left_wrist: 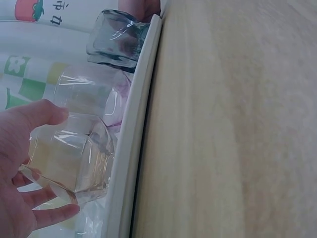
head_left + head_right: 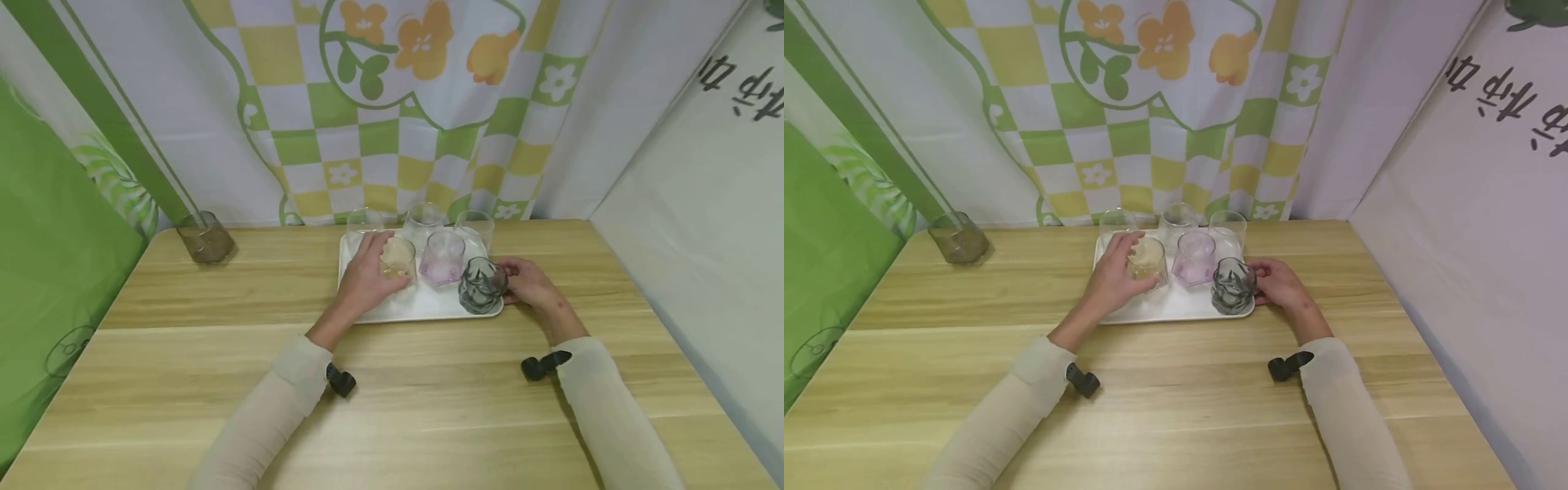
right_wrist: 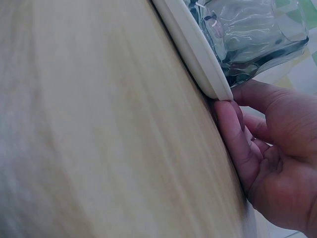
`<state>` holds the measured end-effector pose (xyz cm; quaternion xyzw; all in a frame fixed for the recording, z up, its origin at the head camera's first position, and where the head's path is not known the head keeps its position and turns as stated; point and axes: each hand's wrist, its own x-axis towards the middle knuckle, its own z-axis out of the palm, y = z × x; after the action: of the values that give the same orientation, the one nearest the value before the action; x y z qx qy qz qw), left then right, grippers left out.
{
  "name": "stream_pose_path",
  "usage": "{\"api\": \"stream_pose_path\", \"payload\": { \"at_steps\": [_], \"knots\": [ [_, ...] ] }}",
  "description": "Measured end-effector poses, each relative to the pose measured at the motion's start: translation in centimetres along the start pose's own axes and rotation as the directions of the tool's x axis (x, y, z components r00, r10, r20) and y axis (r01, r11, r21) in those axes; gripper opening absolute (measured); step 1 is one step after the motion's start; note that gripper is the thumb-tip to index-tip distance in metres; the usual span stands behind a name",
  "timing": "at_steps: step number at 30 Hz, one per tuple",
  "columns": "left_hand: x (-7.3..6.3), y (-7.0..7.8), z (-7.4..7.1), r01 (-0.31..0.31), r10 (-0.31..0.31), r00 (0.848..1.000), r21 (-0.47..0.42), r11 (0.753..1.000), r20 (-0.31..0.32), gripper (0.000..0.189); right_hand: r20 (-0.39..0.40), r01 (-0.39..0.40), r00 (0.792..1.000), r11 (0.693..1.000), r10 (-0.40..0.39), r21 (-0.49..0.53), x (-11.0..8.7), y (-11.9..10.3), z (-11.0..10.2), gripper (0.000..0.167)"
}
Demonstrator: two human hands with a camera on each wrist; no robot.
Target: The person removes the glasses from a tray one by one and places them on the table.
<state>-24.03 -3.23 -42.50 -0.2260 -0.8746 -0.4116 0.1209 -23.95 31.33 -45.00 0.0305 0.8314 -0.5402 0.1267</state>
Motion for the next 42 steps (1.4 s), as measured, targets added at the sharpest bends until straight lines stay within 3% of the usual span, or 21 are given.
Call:
{"api": "stream_pose_path", "payload": {
  "at_steps": [12, 23, 33, 42],
  "knots": [
    [-0.6, 0.9, -1.6, 0.016, -0.016, 1.0, -0.017, 1.0, -0.021, 0.086, -0.013, 0.004, 1.0, 1.0, -0.004, -0.001, -0.4, -0.4, 0.2, 0.048],
    [-1.6, 1.3, -4.5, 0.041, -0.04, 0.998, 0.007, 0.999, -0.053, 0.082, -0.012, 0.004, 1.0, 1.0, -0.004, -0.005, -0.5, -0.4, 0.3, 0.047],
    [-2.5, -0.1, -8.3, 0.049, -0.045, 0.992, 0.029, 0.998, -0.116, 0.082, -0.008, -0.001, 1.0, 1.0, 0.001, -0.01, -0.3, -0.3, 0.1, 0.048],
    [-3.2, -2.4, -12.0, 0.143, -0.131, 0.972, 0.049, 0.988, -0.193, 0.083, -0.019, -0.002, 1.0, 1.0, 0.002, 0.0, -0.2, -0.4, 0.1, 0.046]
  ]
}}
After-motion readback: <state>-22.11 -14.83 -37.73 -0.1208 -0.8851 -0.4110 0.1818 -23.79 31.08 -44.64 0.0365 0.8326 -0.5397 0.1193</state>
